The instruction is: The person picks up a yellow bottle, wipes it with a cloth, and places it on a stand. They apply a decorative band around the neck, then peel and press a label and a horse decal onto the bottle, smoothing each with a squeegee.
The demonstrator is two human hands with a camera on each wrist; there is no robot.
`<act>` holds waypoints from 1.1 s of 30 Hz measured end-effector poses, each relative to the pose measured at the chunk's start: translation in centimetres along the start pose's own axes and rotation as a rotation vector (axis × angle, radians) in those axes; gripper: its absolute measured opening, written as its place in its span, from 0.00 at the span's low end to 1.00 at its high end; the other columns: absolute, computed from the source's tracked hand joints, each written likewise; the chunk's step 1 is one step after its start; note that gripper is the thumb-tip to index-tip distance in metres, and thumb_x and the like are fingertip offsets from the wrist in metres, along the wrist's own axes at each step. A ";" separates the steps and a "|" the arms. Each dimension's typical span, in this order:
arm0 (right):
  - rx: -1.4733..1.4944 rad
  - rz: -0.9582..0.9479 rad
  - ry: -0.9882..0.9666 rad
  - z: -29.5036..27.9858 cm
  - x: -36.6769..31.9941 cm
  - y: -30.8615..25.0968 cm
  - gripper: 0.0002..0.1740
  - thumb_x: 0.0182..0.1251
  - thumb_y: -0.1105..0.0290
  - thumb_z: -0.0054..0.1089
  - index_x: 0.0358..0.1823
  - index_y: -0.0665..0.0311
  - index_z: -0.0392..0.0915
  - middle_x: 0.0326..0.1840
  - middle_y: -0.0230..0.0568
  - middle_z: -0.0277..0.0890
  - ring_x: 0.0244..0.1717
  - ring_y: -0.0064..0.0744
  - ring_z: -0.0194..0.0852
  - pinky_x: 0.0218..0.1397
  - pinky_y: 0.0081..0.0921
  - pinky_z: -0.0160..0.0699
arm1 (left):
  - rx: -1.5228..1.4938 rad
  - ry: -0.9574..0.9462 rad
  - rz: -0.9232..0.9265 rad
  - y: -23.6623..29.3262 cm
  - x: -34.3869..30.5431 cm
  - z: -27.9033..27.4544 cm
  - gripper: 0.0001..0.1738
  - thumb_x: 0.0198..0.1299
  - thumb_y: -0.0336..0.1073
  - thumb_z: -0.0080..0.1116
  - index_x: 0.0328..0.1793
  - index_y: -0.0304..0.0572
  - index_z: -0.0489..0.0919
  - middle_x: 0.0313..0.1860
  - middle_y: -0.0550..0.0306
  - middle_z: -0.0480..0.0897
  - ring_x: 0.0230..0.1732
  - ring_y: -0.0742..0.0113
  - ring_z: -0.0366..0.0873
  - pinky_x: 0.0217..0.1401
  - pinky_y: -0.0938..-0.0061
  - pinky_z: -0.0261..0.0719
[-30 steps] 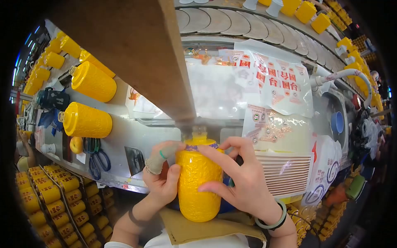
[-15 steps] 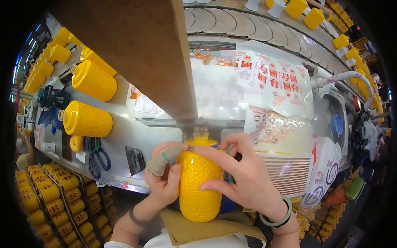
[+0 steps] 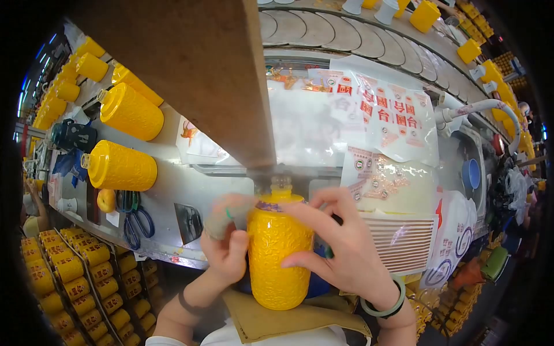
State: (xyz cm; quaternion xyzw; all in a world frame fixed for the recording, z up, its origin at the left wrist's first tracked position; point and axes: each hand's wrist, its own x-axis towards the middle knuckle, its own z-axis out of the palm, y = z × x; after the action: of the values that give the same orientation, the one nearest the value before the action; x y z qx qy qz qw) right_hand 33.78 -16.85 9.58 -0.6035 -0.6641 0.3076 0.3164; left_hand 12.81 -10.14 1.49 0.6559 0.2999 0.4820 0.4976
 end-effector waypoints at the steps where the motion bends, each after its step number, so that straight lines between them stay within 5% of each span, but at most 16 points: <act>1: 0.000 0.000 0.002 0.2 -0.5 0.3 0.40 0.54 0.53 0.81 0.69 0.58 0.79 0.55 0.42 0.65 0.40 0.32 0.66 0.47 0.28 0.74 | -0.103 0.015 -0.068 0.0 0.3 -0.1 0.22 0.73 0.44 0.55 0.59 0.30 0.83 0.59 0.49 0.81 0.62 0.57 0.76 0.68 0.62 0.73; 3: 0.120 0.098 0.169 0.7 -2.2 0.9 0.53 0.47 0.51 0.86 0.74 0.64 0.71 0.57 0.40 0.66 0.40 0.29 0.65 0.45 0.25 0.71 | -0.174 -0.101 -0.149 -1.1 1.1 -1.3 0.38 0.78 0.64 0.40 0.62 0.30 0.75 0.60 0.51 0.73 0.64 0.64 0.71 0.71 0.63 0.65; 6: 0.158 0.099 0.108 1.0 -4.8 1.2 0.67 0.38 0.47 0.90 0.79 0.68 0.62 0.61 0.42 0.65 0.40 0.25 0.64 0.44 0.23 0.69 | -0.621 -0.256 -0.425 -1.5 2.1 -1.1 0.41 0.77 0.72 0.33 0.64 0.37 0.64 0.63 0.49 0.70 0.63 0.65 0.69 0.73 0.66 0.60; 7: 0.110 0.067 0.029 1.3 -5.6 1.3 0.76 0.34 0.41 0.90 0.81 0.70 0.55 0.65 0.50 0.66 0.41 0.31 0.70 0.44 0.29 0.74 | -0.573 -0.349 -0.416 -1.5 2.6 -1.4 0.41 0.74 0.76 0.30 0.62 0.43 0.57 0.61 0.53 0.66 0.60 0.68 0.66 0.73 0.69 0.56; 10: 0.053 0.112 -0.035 3.7 -7.4 0.1 0.79 0.35 0.39 0.89 0.82 0.75 0.50 0.73 0.61 0.61 0.45 0.42 0.77 0.46 0.37 0.77 | -0.529 -0.383 -0.452 -3.1 2.0 -1.8 0.48 0.71 0.81 0.20 0.67 0.42 0.62 0.59 0.59 0.63 0.67 0.66 0.63 0.79 0.63 0.50; 11: -0.113 0.080 -0.002 4.7 -7.6 -0.3 0.75 0.43 0.48 0.89 0.82 0.80 0.46 0.72 0.67 0.64 0.47 0.54 0.80 0.49 0.43 0.79 | -0.532 -0.390 -0.451 -2.8 2.2 -1.8 0.48 0.71 0.81 0.20 0.67 0.42 0.62 0.59 0.59 0.63 0.67 0.66 0.63 0.79 0.63 0.50; 15: -0.175 0.076 0.099 7.0 -8.4 0.2 0.63 0.49 0.65 0.84 0.79 0.86 0.49 0.67 0.73 0.71 0.47 0.59 0.82 0.50 0.40 0.81 | -0.397 -0.403 -0.395 -1.7 2.9 -1.6 0.45 0.72 0.80 0.23 0.64 0.41 0.59 0.56 0.59 0.61 0.64 0.70 0.60 0.76 0.68 0.51; 17: -0.302 0.038 0.023 5.2 -8.2 -2.3 0.60 0.50 0.67 0.80 0.78 0.86 0.52 0.70 0.74 0.70 0.43 0.55 0.80 0.48 0.38 0.80 | -0.420 -0.400 -0.408 -1.6 2.9 -1.6 0.42 0.73 0.78 0.28 0.61 0.41 0.57 0.53 0.60 0.59 0.59 0.73 0.58 0.72 0.72 0.52; 19: -0.427 0.010 -0.052 4.8 -8.4 -3.1 0.57 0.50 0.69 0.77 0.78 0.87 0.54 0.72 0.75 0.68 0.39 0.51 0.78 0.46 0.36 0.78 | -0.362 -0.450 -0.400 -1.9 2.8 -1.4 0.51 0.70 0.82 0.19 0.67 0.41 0.62 0.59 0.58 0.64 0.73 0.66 0.61 0.81 0.63 0.51; 24: -0.144 0.132 0.258 7.5 -7.7 -0.5 0.47 0.39 0.74 0.72 0.70 0.77 0.74 0.75 0.77 0.64 0.29 0.37 0.75 0.39 0.28 0.75 | -0.424 -0.468 -0.442 -1.4 2.9 -1.3 0.50 0.69 0.83 0.19 0.66 0.42 0.62 0.59 0.59 0.65 0.72 0.65 0.63 0.80 0.62 0.53; 29: -0.434 -0.049 0.011 4.8 -8.0 -3.7 0.48 0.46 0.75 0.68 0.73 0.85 0.63 0.73 0.83 0.64 0.36 0.47 0.79 0.39 0.33 0.76 | -0.452 -0.423 -0.498 -0.4 2.8 -1.0 0.47 0.69 0.83 0.23 0.65 0.46 0.59 0.59 0.59 0.65 0.70 0.67 0.64 0.79 0.63 0.55; 33: -0.329 0.044 0.253 6.4 -7.6 -2.4 0.40 0.46 0.77 0.66 0.68 0.79 0.74 0.73 0.82 0.65 0.30 0.39 0.76 0.37 0.29 0.74 | -0.357 -0.429 -0.486 -0.7 2.7 -1.1 0.46 0.69 0.83 0.27 0.64 0.46 0.57 0.59 0.59 0.64 0.68 0.69 0.63 0.78 0.65 0.56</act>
State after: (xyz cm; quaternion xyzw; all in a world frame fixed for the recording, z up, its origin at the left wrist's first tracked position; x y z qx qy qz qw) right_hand 27.81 -24.79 7.26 -0.6951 -0.6471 0.1237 0.2877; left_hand 12.75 -7.18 1.75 0.5545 0.2470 0.2459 0.7557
